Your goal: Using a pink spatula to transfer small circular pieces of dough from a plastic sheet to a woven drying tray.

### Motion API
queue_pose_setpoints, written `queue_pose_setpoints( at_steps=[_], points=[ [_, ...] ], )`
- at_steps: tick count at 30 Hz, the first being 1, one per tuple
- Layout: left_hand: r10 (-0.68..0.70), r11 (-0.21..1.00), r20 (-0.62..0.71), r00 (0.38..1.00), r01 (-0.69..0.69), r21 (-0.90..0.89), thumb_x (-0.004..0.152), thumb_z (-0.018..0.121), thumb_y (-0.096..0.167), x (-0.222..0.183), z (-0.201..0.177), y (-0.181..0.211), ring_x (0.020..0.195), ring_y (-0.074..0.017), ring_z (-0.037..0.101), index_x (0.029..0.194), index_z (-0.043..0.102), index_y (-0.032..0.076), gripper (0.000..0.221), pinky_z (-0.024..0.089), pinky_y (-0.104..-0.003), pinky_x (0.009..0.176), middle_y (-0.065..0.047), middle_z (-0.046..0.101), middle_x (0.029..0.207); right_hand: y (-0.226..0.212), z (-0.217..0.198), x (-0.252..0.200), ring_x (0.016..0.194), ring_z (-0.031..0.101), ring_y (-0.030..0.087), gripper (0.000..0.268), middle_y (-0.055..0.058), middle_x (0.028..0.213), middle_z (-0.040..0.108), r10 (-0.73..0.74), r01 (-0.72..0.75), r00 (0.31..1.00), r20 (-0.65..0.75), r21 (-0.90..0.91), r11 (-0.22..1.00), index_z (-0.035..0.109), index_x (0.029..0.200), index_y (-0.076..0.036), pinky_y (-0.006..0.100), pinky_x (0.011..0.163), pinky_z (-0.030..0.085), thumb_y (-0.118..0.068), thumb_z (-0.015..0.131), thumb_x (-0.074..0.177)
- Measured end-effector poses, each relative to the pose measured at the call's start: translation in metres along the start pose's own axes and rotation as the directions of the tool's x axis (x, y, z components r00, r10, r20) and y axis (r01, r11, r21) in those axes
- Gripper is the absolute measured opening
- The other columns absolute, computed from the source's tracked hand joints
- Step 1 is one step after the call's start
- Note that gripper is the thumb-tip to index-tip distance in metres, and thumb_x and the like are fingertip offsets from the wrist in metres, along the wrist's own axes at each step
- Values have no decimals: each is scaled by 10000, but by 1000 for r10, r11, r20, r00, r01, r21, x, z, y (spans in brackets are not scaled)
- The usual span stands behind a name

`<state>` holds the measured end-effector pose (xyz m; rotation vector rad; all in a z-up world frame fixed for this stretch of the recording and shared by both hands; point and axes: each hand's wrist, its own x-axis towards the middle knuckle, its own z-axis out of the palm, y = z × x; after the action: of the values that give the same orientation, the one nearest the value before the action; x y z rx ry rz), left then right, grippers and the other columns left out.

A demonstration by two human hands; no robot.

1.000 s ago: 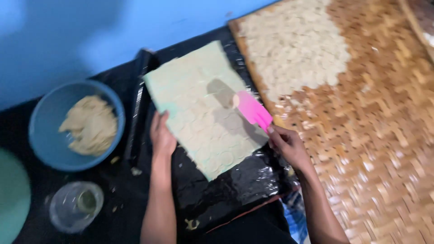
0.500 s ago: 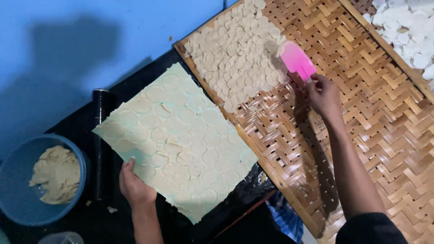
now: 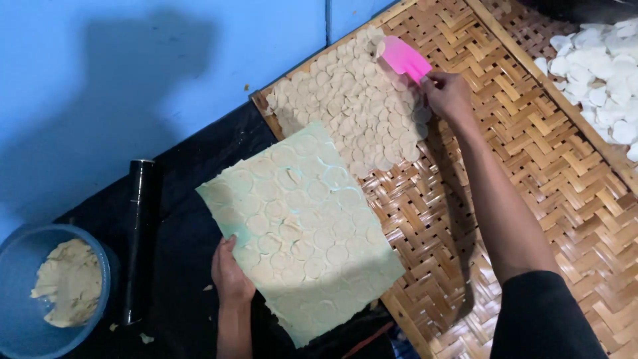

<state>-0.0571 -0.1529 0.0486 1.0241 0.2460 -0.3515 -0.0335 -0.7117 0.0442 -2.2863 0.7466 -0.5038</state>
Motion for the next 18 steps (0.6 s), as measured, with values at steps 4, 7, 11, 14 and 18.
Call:
queue_pose_setpoints(
  at_steps=[4, 7, 11, 14, 18],
  points=[
    [-32, 999, 49, 998, 34, -31, 993, 493, 219, 12, 2, -13, 1194, -281, 615, 1375, 534, -48, 468, 464, -400, 1046, -156, 628, 1306, -8, -2, 4, 843, 751, 317, 325, 194, 944, 757, 14, -16, 1000, -17, -83, 996, 765, 1166, -68, 418, 809, 575, -306, 701, 954],
    [-63, 997, 61, 996, 66, -37, 986, 489, 210, 20, 8, -16, 1196, -295, 618, 1370, 524, -49, 464, 470, -413, 1050, -169, 628, 1302, -24, -9, -4, 832, 734, 359, 296, 216, 937, 748, -6, 2, 1000, -27, -156, 988, 773, 1157, -59, 454, 796, 567, -263, 673, 968],
    [-98, 993, 86, 991, 104, -63, 982, 487, 219, 33, 9, -21, 1204, -294, 620, 1363, 535, -56, 472, 467, -414, 1051, -174, 630, 1315, -51, -14, -20, 842, 703, 424, 240, 243, 935, 729, -140, 106, 987, -79, -334, 937, 753, 1159, -37, 523, 780, 541, -209, 648, 1030],
    [-125, 988, 111, 986, 135, -80, 991, 505, 223, 40, 9, -22, 1217, -279, 614, 1349, 542, -53, 454, 453, -411, 1065, -166, 627, 1326, -68, -17, -29, 810, 680, 464, 271, 294, 945, 694, -217, 154, 973, -80, -474, 867, 702, 1230, -15, 565, 704, 519, -173, 648, 1017],
    [-178, 981, 172, 969, 188, -48, 987, 519, 236, 54, 3, -21, 1240, -240, 605, 1334, 578, -19, 435, 427, -395, 1099, -121, 642, 1329, -80, -22, -46, 765, 668, 483, 510, 352, 919, 653, -272, 189, 959, -81, -533, 825, 619, 1346, 25, 602, 648, 520, -130, 691, 866]
  ],
)
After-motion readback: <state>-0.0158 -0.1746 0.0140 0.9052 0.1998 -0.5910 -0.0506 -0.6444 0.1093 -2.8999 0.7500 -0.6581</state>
